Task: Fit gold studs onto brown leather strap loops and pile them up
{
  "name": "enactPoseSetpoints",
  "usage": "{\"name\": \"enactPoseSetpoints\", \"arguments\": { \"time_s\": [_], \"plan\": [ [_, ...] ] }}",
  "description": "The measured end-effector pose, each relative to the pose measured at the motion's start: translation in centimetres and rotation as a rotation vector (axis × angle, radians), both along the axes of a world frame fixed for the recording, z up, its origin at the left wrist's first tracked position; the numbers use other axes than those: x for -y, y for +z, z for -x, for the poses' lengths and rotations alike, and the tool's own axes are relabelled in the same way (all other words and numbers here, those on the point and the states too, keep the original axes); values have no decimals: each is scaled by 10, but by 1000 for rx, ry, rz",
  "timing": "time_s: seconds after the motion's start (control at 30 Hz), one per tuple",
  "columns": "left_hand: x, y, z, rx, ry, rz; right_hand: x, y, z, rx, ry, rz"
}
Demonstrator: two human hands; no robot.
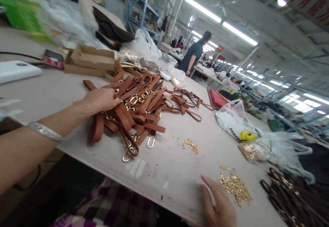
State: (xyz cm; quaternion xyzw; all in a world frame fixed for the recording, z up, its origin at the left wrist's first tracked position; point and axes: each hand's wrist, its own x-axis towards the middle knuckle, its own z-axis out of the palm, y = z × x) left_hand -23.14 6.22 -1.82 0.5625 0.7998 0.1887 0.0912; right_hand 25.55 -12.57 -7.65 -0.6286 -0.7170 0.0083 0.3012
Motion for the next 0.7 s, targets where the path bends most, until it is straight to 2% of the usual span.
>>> {"name": "enactPoseSetpoints", "arguments": {
  "time_s": [0.1,0.2,0.27,0.37,0.43,0.5,0.7],
  "plan": [
    [3,4,-1,27,-9,24,-64,-9,35,150,199,-32],
    [7,6,2,95,-45,41,-104,-16,57,376,251,-75],
    [8,6,6,160,-63,37,-121,-28,57,521,265,-114],
    [13,6,8,277,-78,4,-140,-53,41,643,320,-188],
    [18,7,8,358,-99,-9,-149,-66,28,649,357,-232],
    [25,8,8,424,-129,8,-154,-69,23,602,352,-238],
    [35,9,6,571,-128,45,-155,-41,37,248,173,40]
  ]
}}
